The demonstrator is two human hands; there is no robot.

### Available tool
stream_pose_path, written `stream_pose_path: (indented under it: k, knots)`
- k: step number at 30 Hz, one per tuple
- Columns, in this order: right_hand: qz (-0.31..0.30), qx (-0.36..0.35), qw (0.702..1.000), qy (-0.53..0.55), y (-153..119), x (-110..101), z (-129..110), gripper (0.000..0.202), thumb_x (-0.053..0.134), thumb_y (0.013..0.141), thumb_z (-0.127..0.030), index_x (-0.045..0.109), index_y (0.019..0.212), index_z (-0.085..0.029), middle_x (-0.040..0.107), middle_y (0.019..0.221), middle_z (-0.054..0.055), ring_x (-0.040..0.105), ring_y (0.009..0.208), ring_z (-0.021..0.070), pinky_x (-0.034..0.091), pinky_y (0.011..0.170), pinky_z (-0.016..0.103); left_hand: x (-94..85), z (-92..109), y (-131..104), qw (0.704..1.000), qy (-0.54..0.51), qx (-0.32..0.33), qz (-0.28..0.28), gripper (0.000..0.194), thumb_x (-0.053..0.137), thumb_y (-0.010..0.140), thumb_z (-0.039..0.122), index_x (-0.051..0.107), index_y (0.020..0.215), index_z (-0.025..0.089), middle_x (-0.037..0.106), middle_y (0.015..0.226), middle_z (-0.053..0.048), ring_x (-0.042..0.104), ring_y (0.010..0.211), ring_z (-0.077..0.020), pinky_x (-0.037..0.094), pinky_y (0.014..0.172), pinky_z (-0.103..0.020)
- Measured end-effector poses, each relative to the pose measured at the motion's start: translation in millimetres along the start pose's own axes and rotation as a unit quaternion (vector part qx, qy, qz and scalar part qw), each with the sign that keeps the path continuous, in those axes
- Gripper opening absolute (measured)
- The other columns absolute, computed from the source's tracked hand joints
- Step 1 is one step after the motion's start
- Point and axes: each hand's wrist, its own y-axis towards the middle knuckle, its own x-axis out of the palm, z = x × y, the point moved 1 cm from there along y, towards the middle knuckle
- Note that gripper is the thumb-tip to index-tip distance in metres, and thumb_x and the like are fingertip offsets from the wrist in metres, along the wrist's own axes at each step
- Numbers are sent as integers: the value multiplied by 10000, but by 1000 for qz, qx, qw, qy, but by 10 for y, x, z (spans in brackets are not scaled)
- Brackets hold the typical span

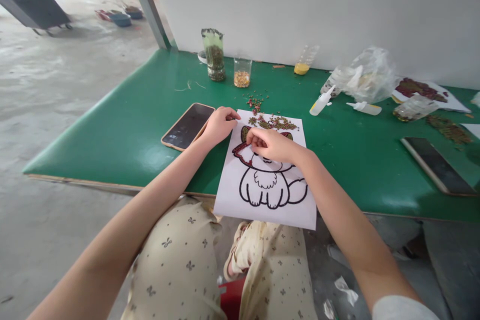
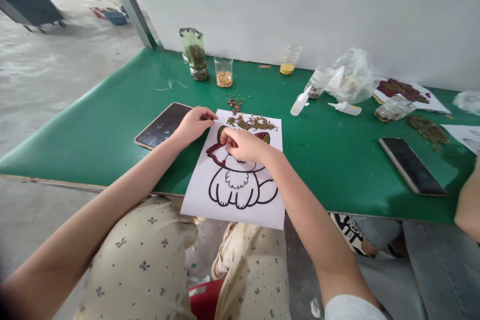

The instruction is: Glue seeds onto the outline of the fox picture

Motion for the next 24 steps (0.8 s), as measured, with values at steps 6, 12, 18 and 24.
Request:
stream_pose_path:
  k: [6,12,18,24]
  knots:
    - [-2,-5,1000,3,-13,-7,-8,174,493,751,-98,486,879,-216,554,730,-6,506,665,136,390,611,277,-2,-13,10,1000,2,-2,-6,199,527,697,132,680,821,162,597,887,-35,537,827,-166,427,814,-317]
    - [-5,8,1000,-4,-27,-14,-23,200,494,715,-70,483,856,-213,532,705,-16,474,638,125,368,589,261,2,-13,10,1000,-3,4,-2,198,531,691,121,679,820,152,599,878,-41,540,818,-168,428,794,-316]
    - [1,5,1000,11,-21,-22,-11,205,487,723,-66,470,869,-210,528,722,-16,476,652,125,379,610,264,-15,32,3,1000,4,1,-6,186,526,691,100,667,790,169,614,851,-25,540,838,-176,426,820,-325]
    - [-6,1,1000,8,-27,-21,-24,209,482,732,-66,463,880,-211,535,713,-19,477,644,124,375,612,266,-13,33,0,1000,3,-4,-3,190,526,690,95,670,795,161,613,862,-31,541,823,-172,426,828,-331]
